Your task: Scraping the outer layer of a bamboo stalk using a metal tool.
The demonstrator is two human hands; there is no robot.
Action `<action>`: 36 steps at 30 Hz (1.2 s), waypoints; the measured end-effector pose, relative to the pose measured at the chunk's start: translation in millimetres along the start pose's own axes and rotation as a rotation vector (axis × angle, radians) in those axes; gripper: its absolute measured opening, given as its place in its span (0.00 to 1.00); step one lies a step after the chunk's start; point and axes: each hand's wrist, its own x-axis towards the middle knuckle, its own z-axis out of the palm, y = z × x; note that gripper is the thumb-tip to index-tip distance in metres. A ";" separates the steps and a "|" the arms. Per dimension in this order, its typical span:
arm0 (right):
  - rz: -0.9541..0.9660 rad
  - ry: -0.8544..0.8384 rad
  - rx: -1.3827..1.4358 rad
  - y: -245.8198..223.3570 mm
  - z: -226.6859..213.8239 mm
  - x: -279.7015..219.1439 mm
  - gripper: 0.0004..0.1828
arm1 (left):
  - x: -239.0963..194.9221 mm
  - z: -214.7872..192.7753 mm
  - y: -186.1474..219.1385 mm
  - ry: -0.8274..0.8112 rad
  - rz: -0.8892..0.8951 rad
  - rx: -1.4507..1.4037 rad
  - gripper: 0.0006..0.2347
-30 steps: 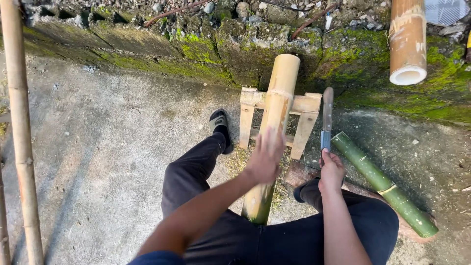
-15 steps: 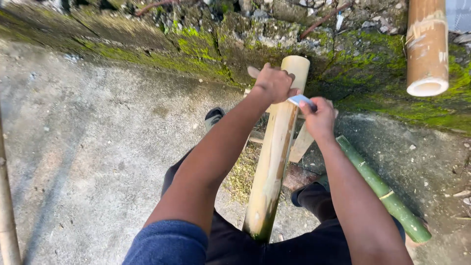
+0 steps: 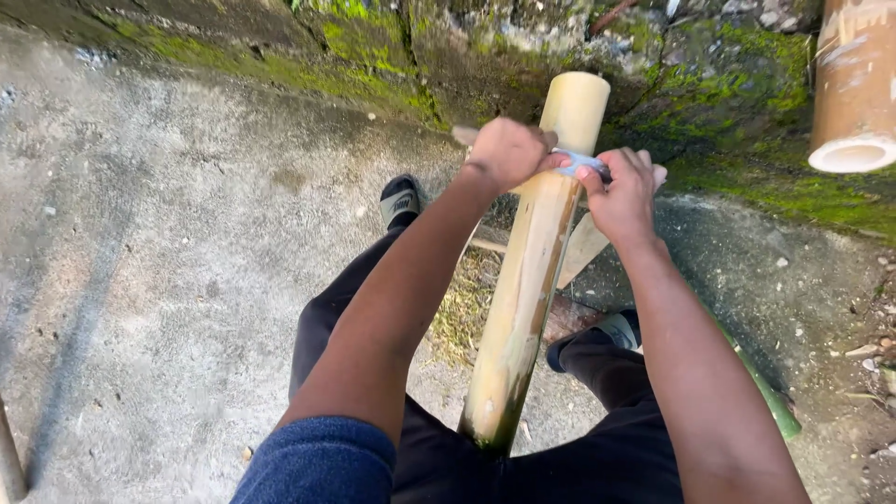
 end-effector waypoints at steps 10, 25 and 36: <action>-0.013 -0.085 -0.036 -6.3 -2.8 -5.3 0.12 | -23.4 17.7 0.9 0.056 0.032 -0.111 0.26; 0.024 -0.136 -0.023 -1.0 -1.3 5.1 0.11 | -17.3 24.0 -3.5 0.149 0.031 -0.074 0.25; -0.040 -0.098 -0.051 -4.3 -2.1 1.3 0.12 | -23.8 31.1 -3.5 0.179 0.042 -0.073 0.25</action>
